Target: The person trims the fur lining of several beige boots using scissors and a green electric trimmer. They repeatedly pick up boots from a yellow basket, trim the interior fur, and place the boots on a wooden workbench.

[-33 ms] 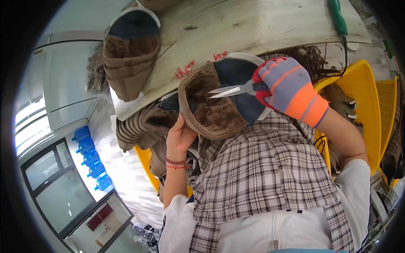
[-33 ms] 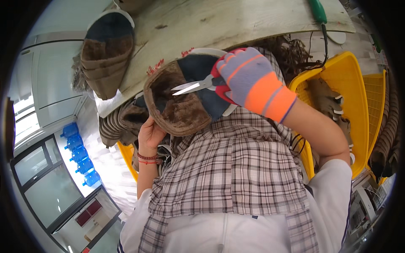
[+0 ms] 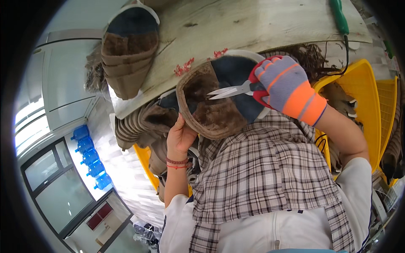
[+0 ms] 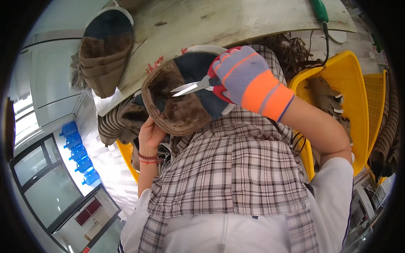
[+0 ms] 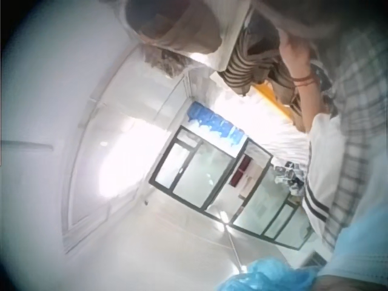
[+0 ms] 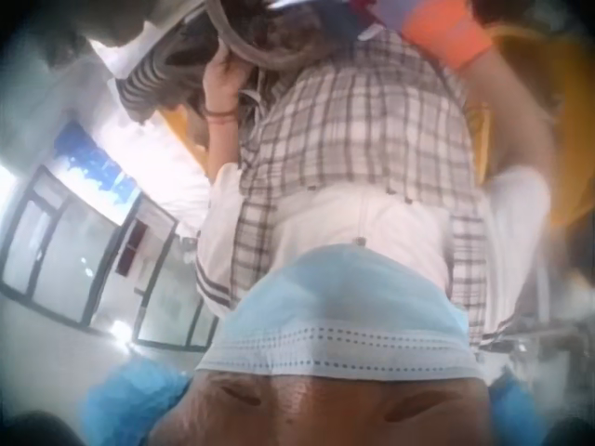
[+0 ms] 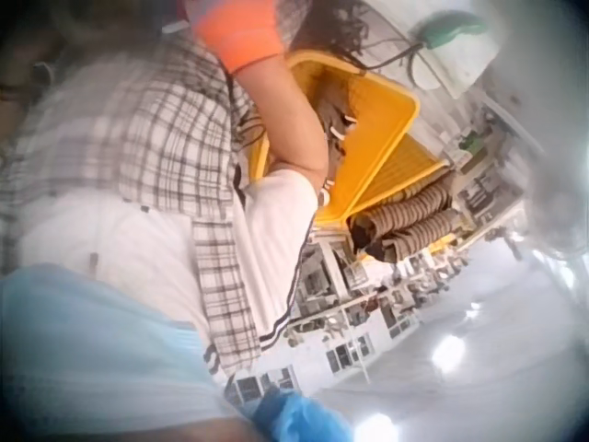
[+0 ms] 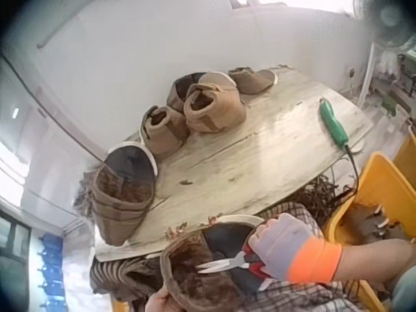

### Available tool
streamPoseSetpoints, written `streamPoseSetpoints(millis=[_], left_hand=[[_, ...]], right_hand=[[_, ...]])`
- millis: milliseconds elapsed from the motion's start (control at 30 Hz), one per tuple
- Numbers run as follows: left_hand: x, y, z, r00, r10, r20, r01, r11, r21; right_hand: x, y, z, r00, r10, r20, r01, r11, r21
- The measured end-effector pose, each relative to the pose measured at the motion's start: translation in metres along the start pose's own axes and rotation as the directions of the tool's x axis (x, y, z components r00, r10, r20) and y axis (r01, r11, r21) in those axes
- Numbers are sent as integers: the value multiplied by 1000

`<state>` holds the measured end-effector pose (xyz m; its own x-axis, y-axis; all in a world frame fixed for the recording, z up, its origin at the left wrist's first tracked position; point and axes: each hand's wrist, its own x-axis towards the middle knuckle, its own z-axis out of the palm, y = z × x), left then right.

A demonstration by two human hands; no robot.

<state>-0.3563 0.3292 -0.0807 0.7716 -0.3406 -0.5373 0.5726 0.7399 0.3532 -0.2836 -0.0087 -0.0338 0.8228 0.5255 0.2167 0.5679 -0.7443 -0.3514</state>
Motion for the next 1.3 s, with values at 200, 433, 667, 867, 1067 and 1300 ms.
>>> streamPoseSetpoints(millis=[200, 433, 667, 867, 1067, 1300], left_hand=[[5, -16, -17, 994, 96, -44, -95, 995, 7], [7, -16, -10, 996, 69, -56, -74, 992, -98], [11, -18, -10, 993, 83, -82, -81, 996, 34], [13, -17, -3, 996, 75, -49, -73, 996, 42], [13, -11, -17, 993, 101, -68, -99, 995, 24], [12, -10, -27, 979, 136, -151, -124, 988, 90]], right_hand=[[12, -13, 19, 968, -117, 221, 149, 980, -134], [13, -18, 25, 967, -161, 200, 195, 966, -169], [17, -23, 21, 905, -72, 420, 176, 961, -214], [12, -17, 22, 950, -84, 301, 156, 962, -222], [19, -9, 4, 966, -9, 259, 86, 954, -287], [23, -4, 11, 981, -33, 189, 81, 964, -253]])
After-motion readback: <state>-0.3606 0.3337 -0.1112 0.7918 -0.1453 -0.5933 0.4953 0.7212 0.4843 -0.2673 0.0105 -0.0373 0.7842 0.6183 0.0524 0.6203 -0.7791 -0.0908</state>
